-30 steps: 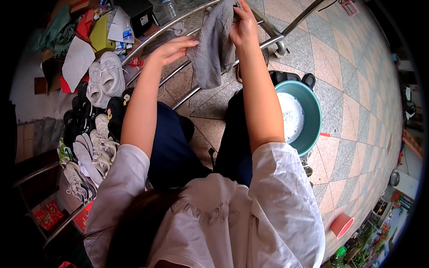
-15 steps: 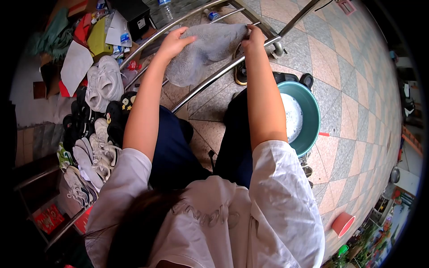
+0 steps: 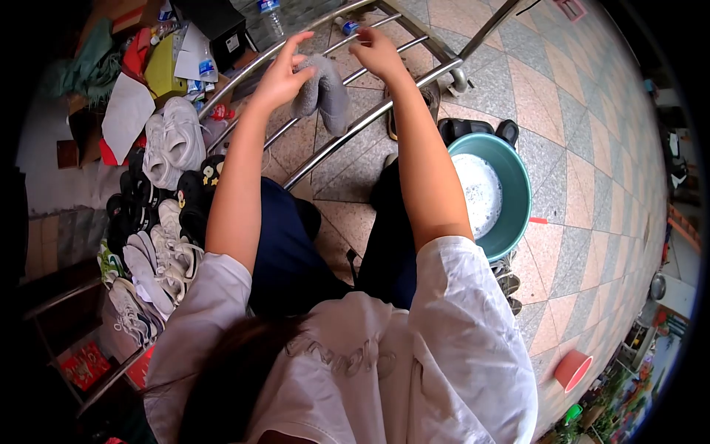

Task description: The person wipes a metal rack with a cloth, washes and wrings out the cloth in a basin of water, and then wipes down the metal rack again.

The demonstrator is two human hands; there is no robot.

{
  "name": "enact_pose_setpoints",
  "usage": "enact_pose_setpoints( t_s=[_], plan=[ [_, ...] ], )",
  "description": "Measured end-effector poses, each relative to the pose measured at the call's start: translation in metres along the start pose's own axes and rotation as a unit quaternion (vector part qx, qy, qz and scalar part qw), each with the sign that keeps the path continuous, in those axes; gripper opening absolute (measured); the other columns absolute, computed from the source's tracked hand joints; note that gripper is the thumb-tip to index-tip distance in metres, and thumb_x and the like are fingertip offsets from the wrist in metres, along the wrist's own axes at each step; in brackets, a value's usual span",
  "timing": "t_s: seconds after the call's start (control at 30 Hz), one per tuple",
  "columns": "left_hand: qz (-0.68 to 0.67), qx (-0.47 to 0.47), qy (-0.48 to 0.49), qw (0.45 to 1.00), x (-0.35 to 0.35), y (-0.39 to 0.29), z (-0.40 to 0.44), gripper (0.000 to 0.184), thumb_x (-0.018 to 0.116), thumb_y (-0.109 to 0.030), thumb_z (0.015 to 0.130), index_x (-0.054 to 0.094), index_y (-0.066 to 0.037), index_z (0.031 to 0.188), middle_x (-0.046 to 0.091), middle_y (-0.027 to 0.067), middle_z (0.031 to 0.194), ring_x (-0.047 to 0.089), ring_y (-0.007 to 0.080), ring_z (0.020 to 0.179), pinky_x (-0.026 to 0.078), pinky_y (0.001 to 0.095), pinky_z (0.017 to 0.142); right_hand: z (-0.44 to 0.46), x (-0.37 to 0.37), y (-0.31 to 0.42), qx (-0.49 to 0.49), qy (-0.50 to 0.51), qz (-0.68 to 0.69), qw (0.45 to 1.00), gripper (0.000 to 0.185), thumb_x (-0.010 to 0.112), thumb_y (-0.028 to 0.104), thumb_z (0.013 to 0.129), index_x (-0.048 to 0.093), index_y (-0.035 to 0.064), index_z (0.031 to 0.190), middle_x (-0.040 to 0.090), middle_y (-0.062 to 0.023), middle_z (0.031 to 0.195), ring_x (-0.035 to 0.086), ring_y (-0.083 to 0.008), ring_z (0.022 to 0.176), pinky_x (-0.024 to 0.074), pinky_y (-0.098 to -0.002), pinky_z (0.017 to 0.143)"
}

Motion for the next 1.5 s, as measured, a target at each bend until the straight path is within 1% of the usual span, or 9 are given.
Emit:
enact_pose_setpoints(
  t_s=[0.07,0.13,0.33,0.47,0.67,0.93,1.17,1.3,1.5],
  plan=[
    [0.027,0.049,-0.045,0.997,0.006,0.011,0.006,0.057,0.054,0.002,0.077,0.033,-0.016,0.128,0.056,0.0126,0.104,0.053,0.0161,0.092,0.043,0.0278,0.077,-0.015,0.017,0.024,-0.058,0.179,0.215,0.958,0.070,0.066,0.029,0.067,0.038,0.0006,0.125,0.052,-0.0176,0.113,0.051,-0.0288,0.104,0.0409,-0.0351,0.087],
    [-0.009,0.019,-0.023,1.000,0.002,0.017,0.009,0.058,0.053,0.004,0.076,0.034,-0.015,0.128,0.056,0.0115,0.103,0.054,0.0152,0.092,0.042,0.0272,0.078,-0.027,0.033,0.021,-0.121,0.163,-0.012,0.979,0.065,0.065,0.016,0.071,0.035,0.0000,0.126,0.051,-0.0152,0.115,0.050,-0.0230,0.105,0.0388,-0.0347,0.090],
    [-0.154,0.067,0.004,0.986,-0.017,0.011,0.007,0.057,0.048,0.009,0.069,0.041,-0.010,0.122,0.060,0.0079,0.090,0.055,0.0115,0.081,0.043,0.0242,0.071,-0.012,0.051,0.014,-0.124,0.164,-0.009,0.979,0.074,0.071,0.021,0.063,0.037,-0.0010,0.125,0.053,-0.0228,0.111,0.054,-0.0296,0.100,0.0426,-0.0339,0.084],
    [-0.143,0.062,-0.042,0.987,-0.033,0.021,0.004,0.049,0.050,0.008,0.071,0.049,-0.007,0.117,0.062,0.0078,0.091,0.056,0.0101,0.079,0.044,0.0221,0.068,-0.007,0.039,0.008,-0.082,0.196,-0.095,0.973,0.037,0.061,0.018,0.072,0.056,0.0028,0.106,0.061,-0.0151,0.096,0.059,-0.0268,0.087,0.0445,-0.0341,0.076],
    [0.013,0.076,-0.103,0.992,-0.048,0.038,0.008,0.041,0.055,0.003,0.074,0.054,-0.008,0.113,0.063,0.0093,0.096,0.060,0.0136,0.084,0.045,0.0238,0.073,-0.009,0.028,0.025,0.029,0.189,0.068,0.979,0.033,0.052,0.016,0.078,0.056,-0.0012,0.105,0.058,-0.0093,0.103,0.052,-0.0168,0.094,0.0385,-0.0256,0.085],
    [0.195,-0.061,-0.245,0.948,-0.026,0.035,0.008,0.073,0.070,-0.032,0.070,0.036,-0.001,0.127,0.046,0.0226,0.120,0.048,0.0293,0.109,0.042,0.0365,0.087,-0.020,0.028,0.035,0.124,0.155,0.242,0.950,0.023,0.054,0.014,0.077,0.059,-0.0004,0.095,0.058,-0.0056,0.097,0.053,-0.0152,0.088,0.0414,-0.0262,0.081],
    [-0.085,-0.045,0.097,0.991,-0.005,0.023,-0.003,0.078,0.075,-0.031,0.065,0.038,0.002,0.124,0.050,0.0170,0.117,0.050,0.0229,0.105,0.039,0.0312,0.089,-0.012,0.014,0.026,0.054,0.266,0.335,0.902,0.019,0.056,0.012,0.082,0.061,-0.0034,0.091,0.063,-0.0078,0.084,0.060,-0.0134,0.072,0.0488,-0.0246,0.066],
    [-0.133,-0.167,0.164,0.963,-0.001,0.024,0.004,0.055,0.073,-0.025,0.066,0.052,0.001,0.110,0.059,0.0110,0.101,0.056,0.0170,0.088,0.044,0.0289,0.079,-0.003,0.009,0.014,0.083,0.235,0.302,0.920,0.020,0.056,0.014,0.082,0.060,-0.0005,0.095,0.063,-0.0067,0.084,0.060,-0.0136,0.074,0.0479,-0.0256,0.069],
    [-0.162,-0.298,0.016,0.941,0.009,0.058,0.010,0.042,0.068,-0.020,0.071,0.056,0.003,0.104,0.060,0.0123,0.099,0.058,0.0202,0.090,0.045,0.0304,0.077,-0.023,0.017,0.025,0.018,-0.155,-0.077,0.985,0.053,0.067,0.039,0.068,0.057,-0.0030,0.099,0.063,-0.0141,0.083,0.061,-0.0239,0.074,0.0475,-0.0321,0.068]
  ],
)
Point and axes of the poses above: each hand's wrist, its own z-axis towards the middle knuckle, its own x-axis out of the palm, y = z × x, the point moved 1 cm from there along z, towards the middle knuckle
